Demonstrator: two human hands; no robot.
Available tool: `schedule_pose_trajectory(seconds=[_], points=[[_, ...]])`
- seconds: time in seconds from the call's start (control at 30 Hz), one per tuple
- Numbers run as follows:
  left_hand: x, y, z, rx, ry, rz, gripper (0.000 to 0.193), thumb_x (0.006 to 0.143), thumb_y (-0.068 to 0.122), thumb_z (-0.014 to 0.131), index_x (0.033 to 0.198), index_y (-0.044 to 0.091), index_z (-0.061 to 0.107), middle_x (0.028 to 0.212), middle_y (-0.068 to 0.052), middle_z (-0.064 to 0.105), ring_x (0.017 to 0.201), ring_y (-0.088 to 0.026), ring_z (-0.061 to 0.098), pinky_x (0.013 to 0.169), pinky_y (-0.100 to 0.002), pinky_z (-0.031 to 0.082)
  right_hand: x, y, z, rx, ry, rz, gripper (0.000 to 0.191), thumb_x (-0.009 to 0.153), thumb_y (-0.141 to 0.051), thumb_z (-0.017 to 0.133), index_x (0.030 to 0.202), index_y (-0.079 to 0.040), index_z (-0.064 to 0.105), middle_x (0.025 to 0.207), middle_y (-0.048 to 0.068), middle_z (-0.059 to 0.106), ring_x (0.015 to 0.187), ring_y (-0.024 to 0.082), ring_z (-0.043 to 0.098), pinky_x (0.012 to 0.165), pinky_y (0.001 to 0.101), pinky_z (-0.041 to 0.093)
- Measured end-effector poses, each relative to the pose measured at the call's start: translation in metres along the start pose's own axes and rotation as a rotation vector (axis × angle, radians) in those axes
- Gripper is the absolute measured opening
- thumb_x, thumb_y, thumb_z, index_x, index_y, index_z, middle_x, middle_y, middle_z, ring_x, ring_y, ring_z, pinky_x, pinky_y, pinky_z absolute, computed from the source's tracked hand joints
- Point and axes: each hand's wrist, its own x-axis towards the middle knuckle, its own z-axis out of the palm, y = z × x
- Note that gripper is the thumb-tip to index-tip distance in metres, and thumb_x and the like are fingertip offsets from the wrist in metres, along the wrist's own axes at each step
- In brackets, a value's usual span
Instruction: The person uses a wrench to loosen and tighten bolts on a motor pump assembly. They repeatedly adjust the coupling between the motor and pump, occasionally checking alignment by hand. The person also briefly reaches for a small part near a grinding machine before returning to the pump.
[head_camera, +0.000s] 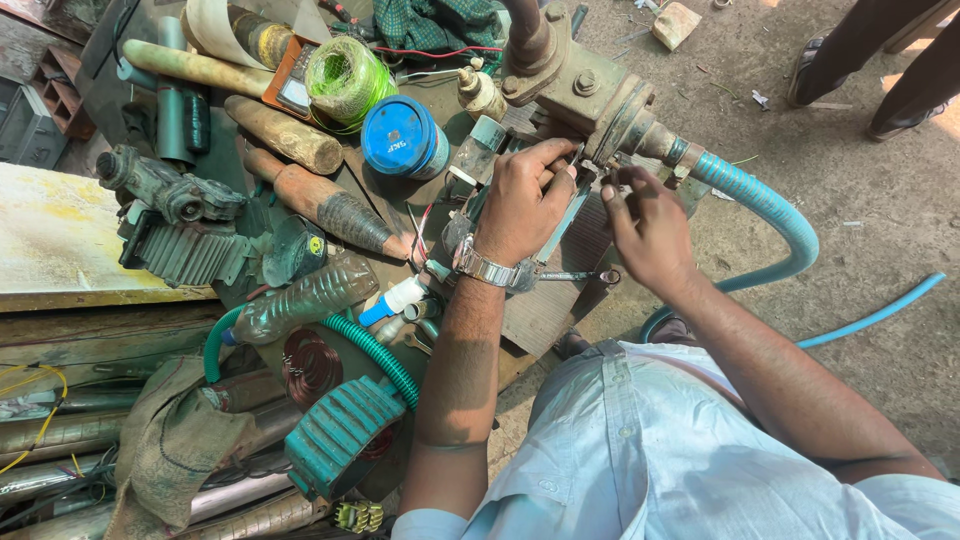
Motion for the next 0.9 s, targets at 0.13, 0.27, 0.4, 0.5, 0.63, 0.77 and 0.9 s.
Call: schedule_pose_trajectory(seconds=[0.13, 0.27, 0.4, 0.5, 0.63, 0.77, 0.9], points=[[0.000, -0.003, 0.002, 0.053, 0.041, 0.083, 0.027, 0.093, 0.005, 0.066, 0.115, -0.010, 0.069, 0.089, -0.018, 0.077, 0.073, -0.019, 0.077, 0.069, -0.029, 0.059, -0.006, 0.001, 0.003, -0.062, 0.042, -0.133, 0.021, 0.113, -0.016, 0.052, 0.115, 0.003, 0.061, 0.105, 0.022, 0.071, 0.087, 0.037, 0.071, 0.077, 0.0427, 0.055], [0.000, -0.006, 0.004, 0.043, 0.054, 0.103, 0.027, 0.092, 0.005, 0.065, 0.114, -0.010, 0.070, 0.096, -0.021, 0.077, 0.079, -0.023, 0.078, 0.071, -0.032, 0.060, -0.008, -0.009, 0.012, 0.194, -0.151, 0.181, 0.023, 0.113, -0.019, 0.045, 0.106, 0.001, 0.054, 0.088, 0.014, 0.072, 0.071, 0.022, 0.070, 0.067, 0.0368, 0.056], [-0.002, -0.006, 0.004, 0.097, 0.086, 0.165, 0.026, 0.093, 0.005, 0.065, 0.113, -0.009, 0.071, 0.101, -0.024, 0.076, 0.090, -0.030, 0.077, 0.080, -0.036, 0.061, -0.018, -0.037, 0.012, 0.846, -0.261, 0.405, 0.024, 0.114, -0.024, 0.043, 0.107, -0.004, 0.054, 0.083, 0.010, 0.070, 0.064, 0.014, 0.063, 0.058, 0.0295, 0.051], [0.000, -0.007, 0.004, 0.095, 0.085, 0.143, 0.025, 0.092, 0.006, 0.066, 0.113, -0.007, 0.071, 0.104, -0.024, 0.075, 0.093, -0.032, 0.077, 0.081, -0.037, 0.061, -0.013, -0.049, -0.007, 1.365, -0.244, 0.720, 0.024, 0.113, -0.027, 0.045, 0.106, -0.007, 0.056, 0.080, 0.008, 0.066, 0.061, 0.013, 0.060, 0.054, 0.0258, 0.048], [-0.002, -0.005, 0.003, 0.135, 0.113, 0.212, 0.024, 0.091, 0.004, 0.066, 0.111, -0.007, 0.072, 0.106, -0.024, 0.075, 0.097, -0.035, 0.076, 0.086, -0.039, 0.061, -0.009, -0.061, -0.026, 1.578, -0.301, 0.767, 0.024, 0.115, -0.025, 0.049, 0.104, -0.006, 0.056, 0.076, 0.007, 0.063, 0.058, 0.013, 0.056, 0.052, 0.0265, 0.047], [-0.004, -0.004, 0.005, 0.118, 0.104, 0.187, 0.023, 0.092, 0.005, 0.066, 0.112, -0.007, 0.072, 0.106, -0.023, 0.075, 0.097, -0.036, 0.076, 0.085, -0.039, 0.060, -0.037, -0.057, -0.030, 1.303, -0.590, 0.571, 0.023, 0.109, -0.027, 0.047, 0.102, -0.006, 0.056, 0.076, 0.010, 0.069, 0.053, 0.012, 0.053, 0.051, 0.0254, 0.044], [0.000, -0.002, 0.003, 0.115, 0.091, 0.190, 0.024, 0.092, 0.005, 0.066, 0.112, -0.007, 0.071, 0.105, -0.024, 0.075, 0.095, -0.035, 0.076, 0.083, -0.038, 0.061, -0.028, -0.014, -0.017, 0.863, -0.514, 0.394, 0.028, 0.110, -0.029, 0.045, 0.106, -0.006, 0.061, 0.084, 0.001, 0.067, 0.060, 0.006, 0.046, 0.053, 0.0213, 0.037]])
